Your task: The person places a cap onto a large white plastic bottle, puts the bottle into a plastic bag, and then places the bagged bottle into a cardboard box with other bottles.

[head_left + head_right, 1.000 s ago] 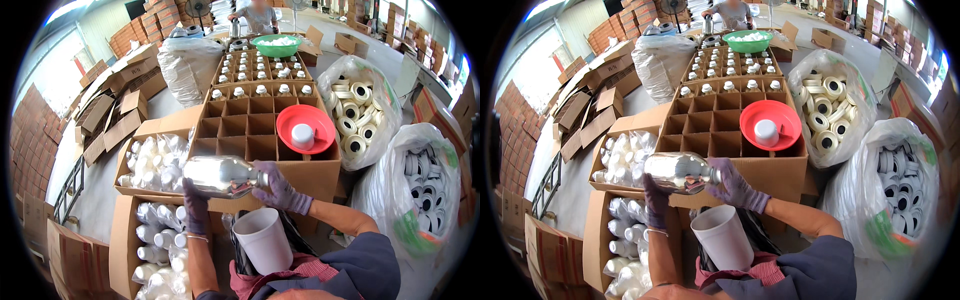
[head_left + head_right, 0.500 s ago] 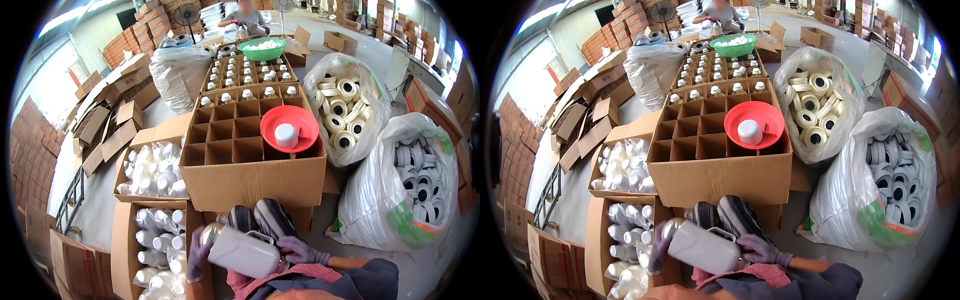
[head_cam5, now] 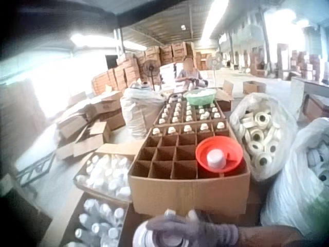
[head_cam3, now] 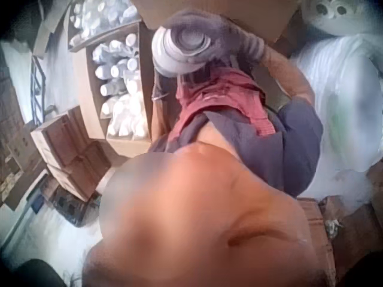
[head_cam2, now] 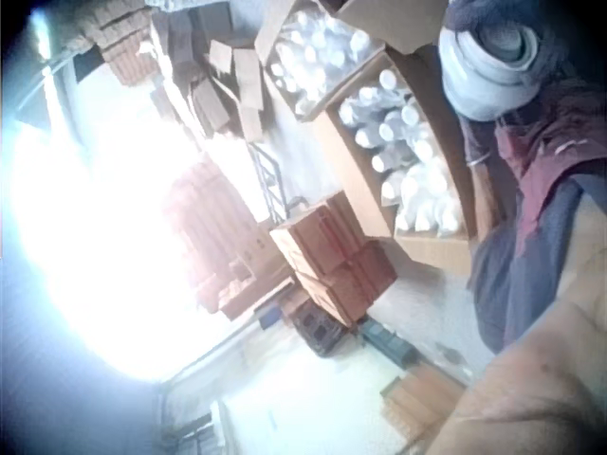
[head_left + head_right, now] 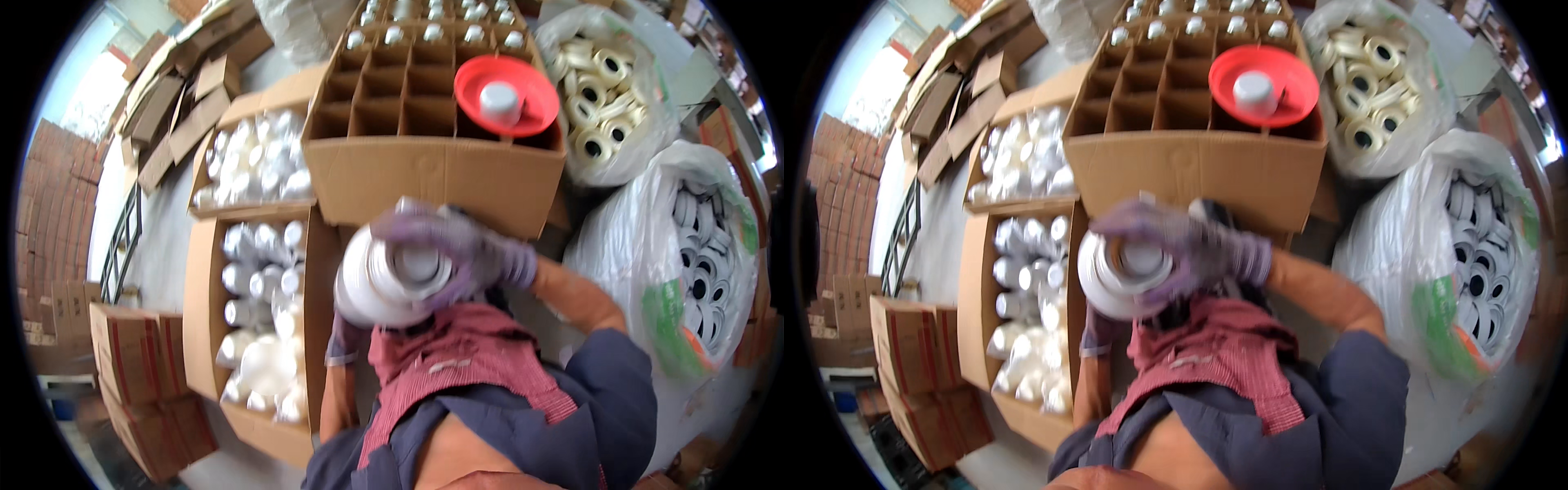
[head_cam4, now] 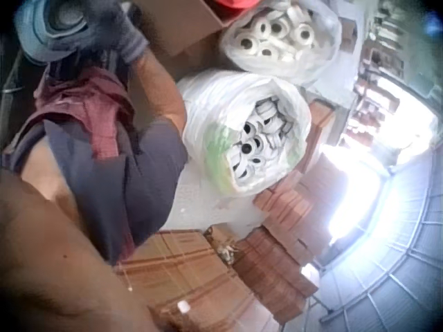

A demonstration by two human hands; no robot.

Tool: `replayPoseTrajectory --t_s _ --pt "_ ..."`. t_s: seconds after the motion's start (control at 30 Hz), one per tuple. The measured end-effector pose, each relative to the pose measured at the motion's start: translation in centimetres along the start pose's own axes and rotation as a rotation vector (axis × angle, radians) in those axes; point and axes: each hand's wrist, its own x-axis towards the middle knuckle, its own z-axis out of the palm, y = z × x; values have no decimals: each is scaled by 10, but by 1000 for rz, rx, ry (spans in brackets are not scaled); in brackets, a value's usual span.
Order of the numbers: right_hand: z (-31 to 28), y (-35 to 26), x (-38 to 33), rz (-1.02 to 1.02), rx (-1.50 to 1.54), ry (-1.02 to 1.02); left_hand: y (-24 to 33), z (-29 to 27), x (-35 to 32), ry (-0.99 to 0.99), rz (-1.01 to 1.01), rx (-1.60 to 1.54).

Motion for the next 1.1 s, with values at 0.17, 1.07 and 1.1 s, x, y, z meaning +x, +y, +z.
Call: replayPoseTrajectory --t_s 0.17,1.07,1.1 --pt "-27 -27 36 90 11 26 11 37 80 -315 185 587" --pt "-25 28 73 227 -191 253 -30 36 156 -42 814 1320" --pt "-24 28 72 196 -166 272 -23 31 156 -26 762 1272"
